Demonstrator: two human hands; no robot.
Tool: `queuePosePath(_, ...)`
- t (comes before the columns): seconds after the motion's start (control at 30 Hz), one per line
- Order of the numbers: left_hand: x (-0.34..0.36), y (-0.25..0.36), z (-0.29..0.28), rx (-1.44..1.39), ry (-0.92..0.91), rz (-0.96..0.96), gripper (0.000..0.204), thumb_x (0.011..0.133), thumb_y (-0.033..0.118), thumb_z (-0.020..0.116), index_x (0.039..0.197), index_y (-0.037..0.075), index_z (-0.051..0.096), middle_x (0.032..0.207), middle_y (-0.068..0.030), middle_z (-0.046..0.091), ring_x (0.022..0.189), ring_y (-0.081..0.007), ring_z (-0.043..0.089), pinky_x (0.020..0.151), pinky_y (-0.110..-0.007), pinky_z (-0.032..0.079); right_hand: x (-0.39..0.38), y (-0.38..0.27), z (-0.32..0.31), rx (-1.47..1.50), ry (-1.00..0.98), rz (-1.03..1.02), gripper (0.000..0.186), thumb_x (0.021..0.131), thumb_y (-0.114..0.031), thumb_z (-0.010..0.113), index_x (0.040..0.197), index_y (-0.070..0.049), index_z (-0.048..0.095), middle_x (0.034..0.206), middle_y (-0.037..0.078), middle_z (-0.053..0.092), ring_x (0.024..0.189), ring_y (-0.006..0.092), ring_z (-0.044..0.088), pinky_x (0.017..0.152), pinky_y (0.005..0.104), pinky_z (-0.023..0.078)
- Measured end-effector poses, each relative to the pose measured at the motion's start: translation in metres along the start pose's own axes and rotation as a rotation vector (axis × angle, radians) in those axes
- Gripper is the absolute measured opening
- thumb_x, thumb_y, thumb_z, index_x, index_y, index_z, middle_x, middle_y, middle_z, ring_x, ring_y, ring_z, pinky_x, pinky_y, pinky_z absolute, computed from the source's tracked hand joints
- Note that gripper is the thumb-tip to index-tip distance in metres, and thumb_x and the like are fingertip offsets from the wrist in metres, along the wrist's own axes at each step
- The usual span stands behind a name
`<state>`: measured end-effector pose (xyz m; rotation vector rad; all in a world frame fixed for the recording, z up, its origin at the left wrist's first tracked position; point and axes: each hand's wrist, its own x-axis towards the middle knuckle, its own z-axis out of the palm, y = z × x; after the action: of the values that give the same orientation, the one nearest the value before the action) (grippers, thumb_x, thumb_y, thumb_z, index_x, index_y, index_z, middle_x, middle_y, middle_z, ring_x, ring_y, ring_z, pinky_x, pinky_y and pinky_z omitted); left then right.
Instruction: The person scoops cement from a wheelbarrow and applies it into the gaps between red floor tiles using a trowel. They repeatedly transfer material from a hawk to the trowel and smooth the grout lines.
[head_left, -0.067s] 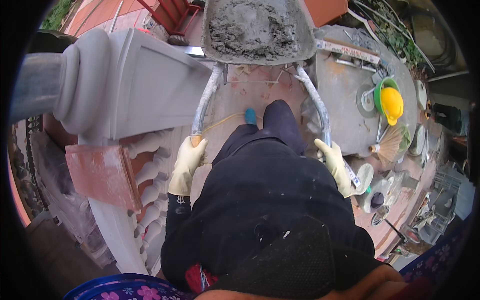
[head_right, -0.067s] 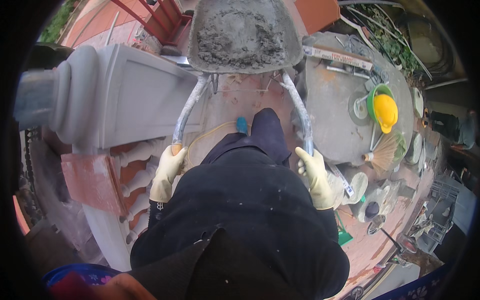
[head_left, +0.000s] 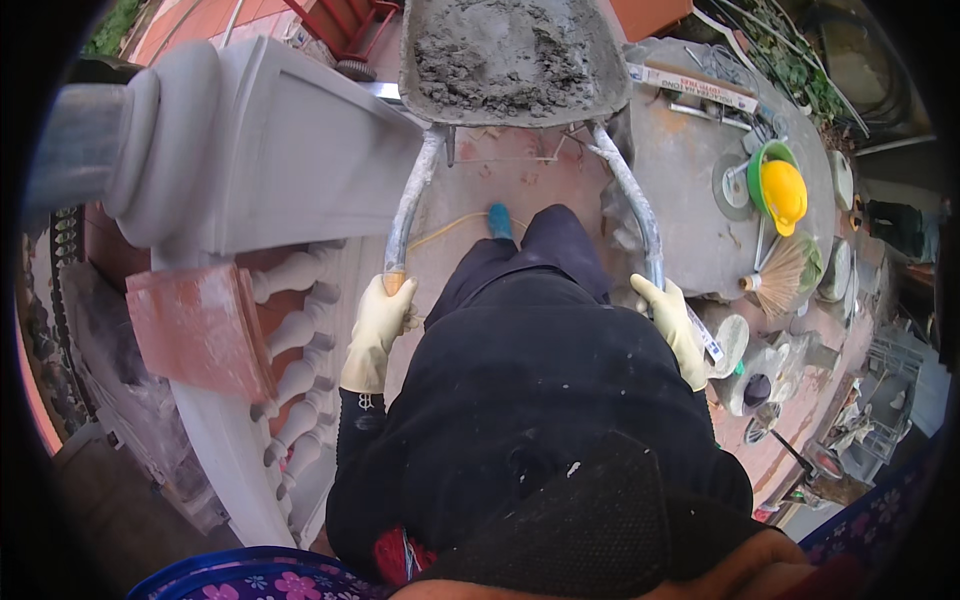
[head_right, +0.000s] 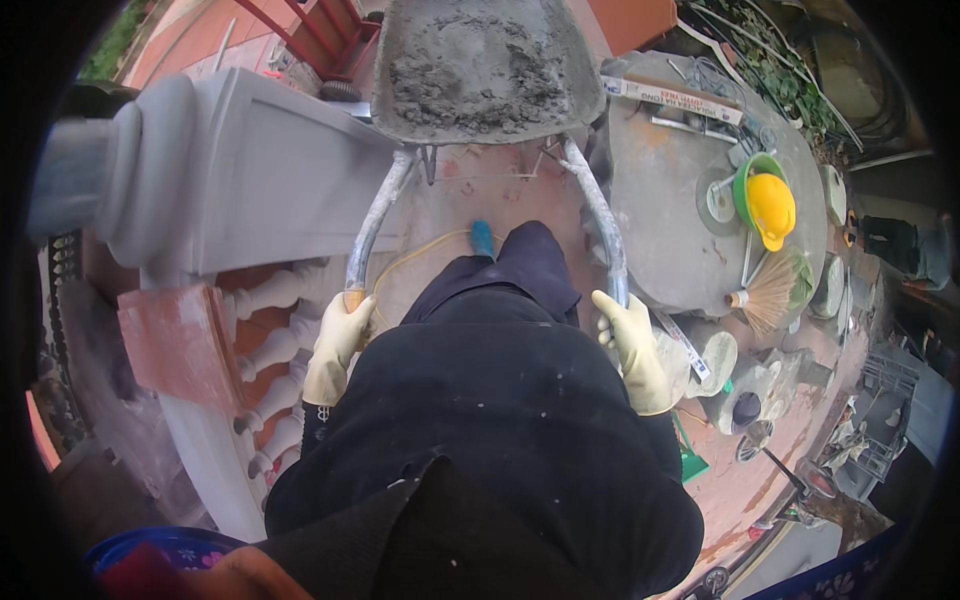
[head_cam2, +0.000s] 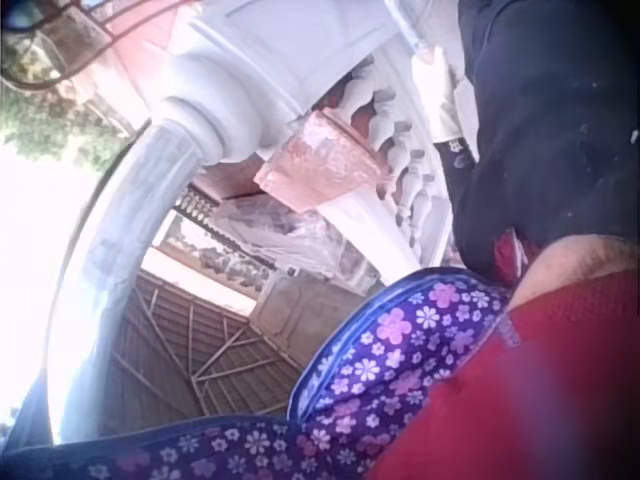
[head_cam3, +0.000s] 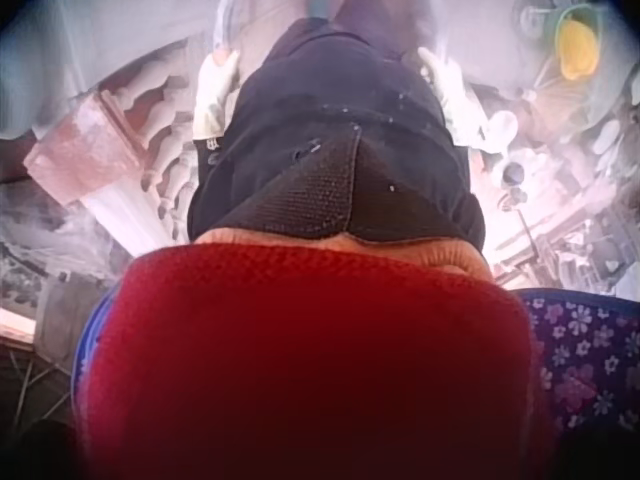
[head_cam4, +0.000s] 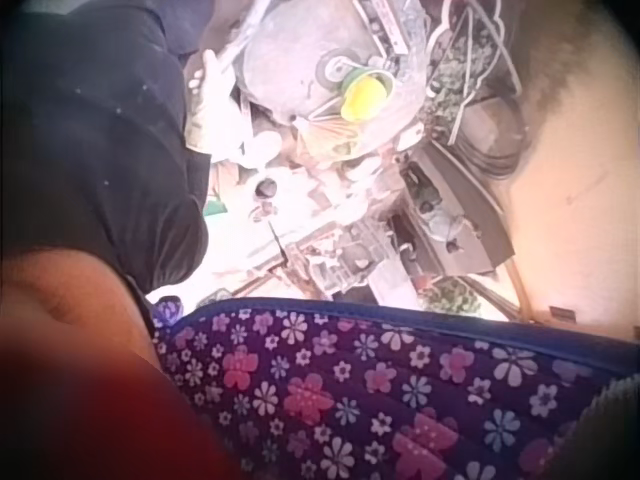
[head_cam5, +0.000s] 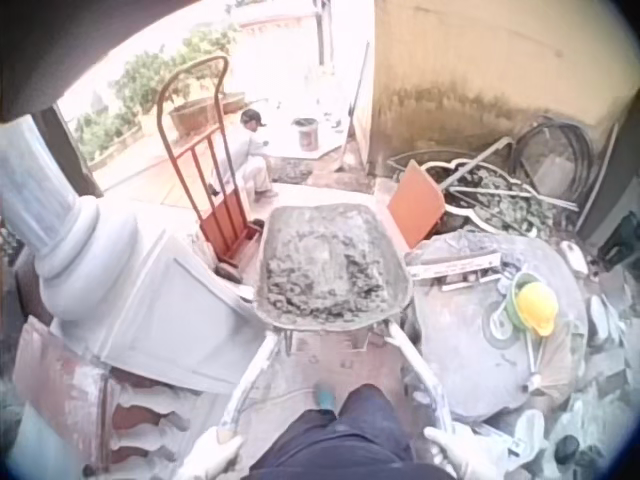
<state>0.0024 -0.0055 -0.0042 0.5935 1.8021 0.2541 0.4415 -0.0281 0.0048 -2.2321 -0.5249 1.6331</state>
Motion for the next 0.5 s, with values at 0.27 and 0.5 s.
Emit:
queuePosePath(0.27, -0.015, -0.130, 0.050, -0.065, 0.079, 0.054, 0.037, 0.095, 0.033, 0.071, 0.109, 0.002, 0.056, 0.072, -0.0064, 0.064, 0.054, -0.0154, 0.065, 0.048, -0.029, 0.049, -0.010, 0.105, 0.004, -0.024, 0.035, -0.086, 0.031, 0.093, -0.035, 0.074, 0.098, -0.007, 0.063, 0.069, -0.001, 0.059, 0.048, 0.0090, 0.054, 0.044, 0.0239, 0.039)
queuePosePath(0.5, -0.065, -0.250, 0.076, -0.109, 0.073, 0.017, 0.037, 0.094, 0.031, 0.073, 0.110, 0.003, 0.055, 0.073, -0.0068, 0.064, 0.053, -0.0158, 0.062, 0.051, -0.031, 0.050, -0.048, 0.225, -0.003, -0.051, 0.039, -0.037, 0.032, 0.091, -0.034, 0.076, 0.096, -0.005, 0.063, 0.067, 0.002, 0.061, 0.047, 0.0106, 0.056, 0.044, 0.0256, 0.042)
